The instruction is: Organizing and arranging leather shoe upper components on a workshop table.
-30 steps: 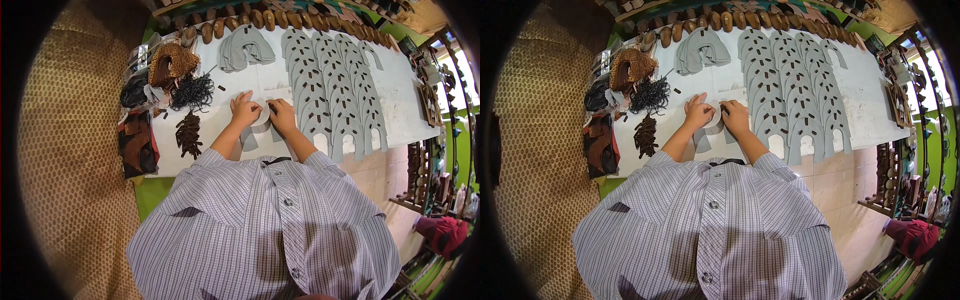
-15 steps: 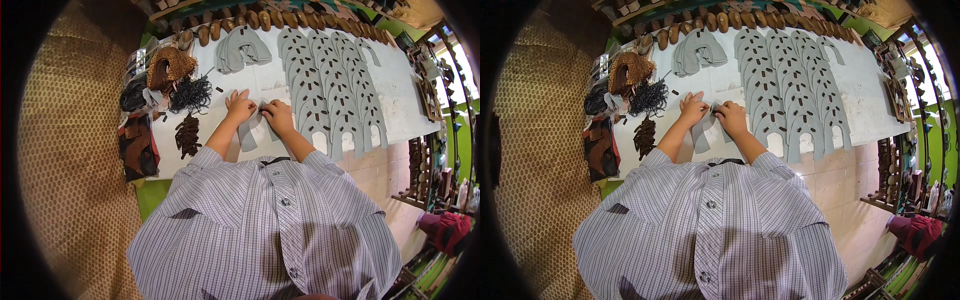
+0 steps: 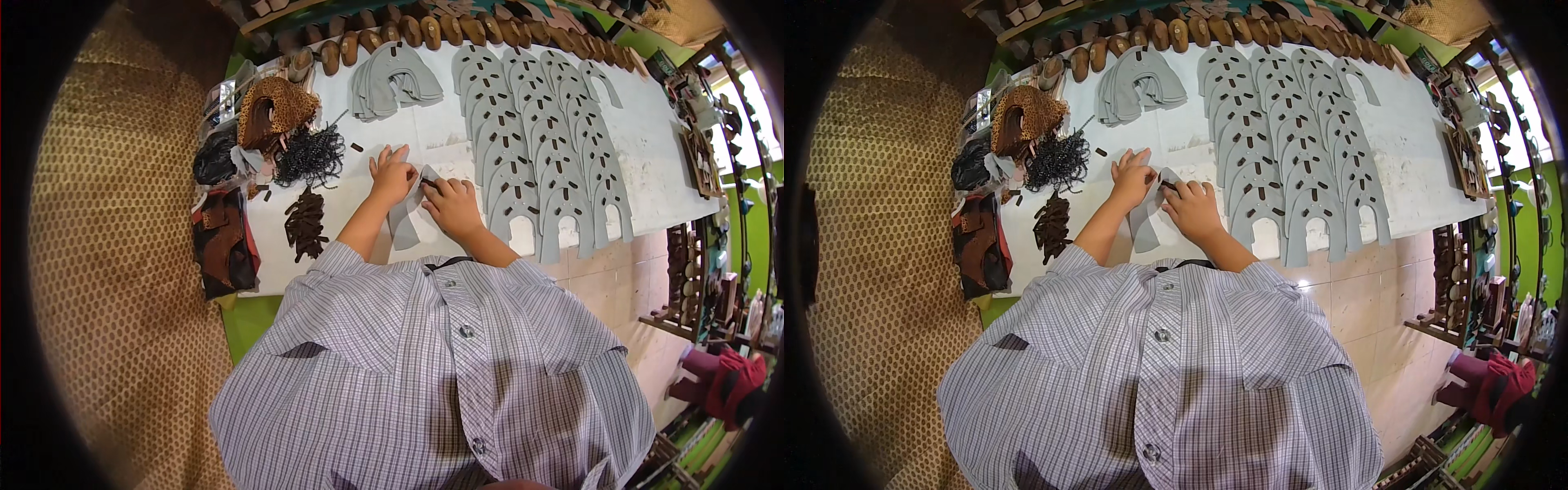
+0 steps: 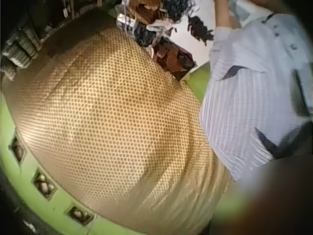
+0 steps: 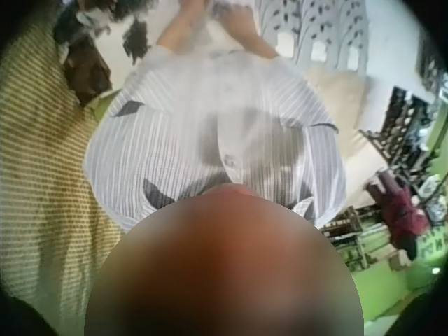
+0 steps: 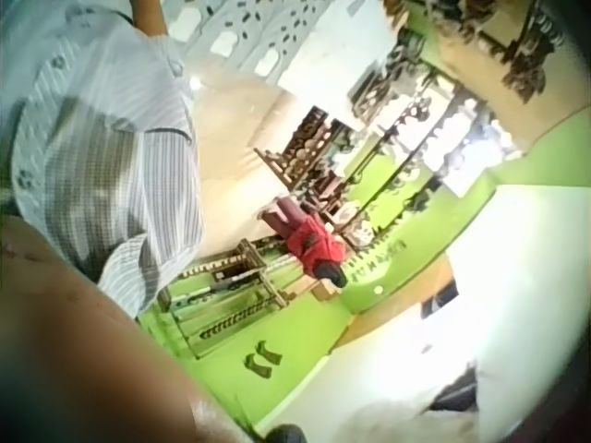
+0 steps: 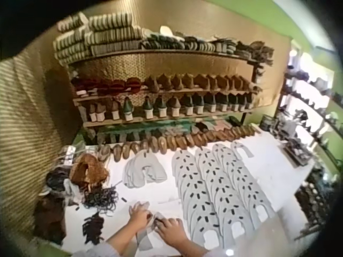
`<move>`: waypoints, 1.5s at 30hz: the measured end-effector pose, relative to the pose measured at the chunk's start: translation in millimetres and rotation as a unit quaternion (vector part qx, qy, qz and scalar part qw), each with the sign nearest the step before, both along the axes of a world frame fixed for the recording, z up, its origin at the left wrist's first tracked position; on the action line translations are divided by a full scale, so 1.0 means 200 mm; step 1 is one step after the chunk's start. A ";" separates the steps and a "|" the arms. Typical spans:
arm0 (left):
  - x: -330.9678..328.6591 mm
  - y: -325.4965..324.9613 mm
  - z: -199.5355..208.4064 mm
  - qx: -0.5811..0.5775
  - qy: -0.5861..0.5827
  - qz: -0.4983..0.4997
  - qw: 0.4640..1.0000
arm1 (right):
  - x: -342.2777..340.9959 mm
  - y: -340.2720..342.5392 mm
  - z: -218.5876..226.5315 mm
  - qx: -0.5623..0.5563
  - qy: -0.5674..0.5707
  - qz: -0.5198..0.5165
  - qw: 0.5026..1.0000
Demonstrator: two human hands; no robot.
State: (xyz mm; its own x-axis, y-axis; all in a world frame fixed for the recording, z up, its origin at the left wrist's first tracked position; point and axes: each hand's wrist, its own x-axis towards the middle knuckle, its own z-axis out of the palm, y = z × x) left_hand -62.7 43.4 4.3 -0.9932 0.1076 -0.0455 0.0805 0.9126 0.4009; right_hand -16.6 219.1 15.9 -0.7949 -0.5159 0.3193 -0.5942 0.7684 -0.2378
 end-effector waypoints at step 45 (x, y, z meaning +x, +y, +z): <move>0.02 -0.01 0.14 -0.050 -0.041 0.136 0.989 | -0.02 0.01 -0.05 -0.096 0.007 0.016 0.995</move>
State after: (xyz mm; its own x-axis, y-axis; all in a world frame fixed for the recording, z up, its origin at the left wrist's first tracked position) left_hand -57.8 41.8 31.9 -0.9773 -0.1722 -0.1236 -0.2023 0.9314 0.3025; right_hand -20.3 221.5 6.5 -0.7744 -0.4692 0.4244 -0.6213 0.6906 -0.3702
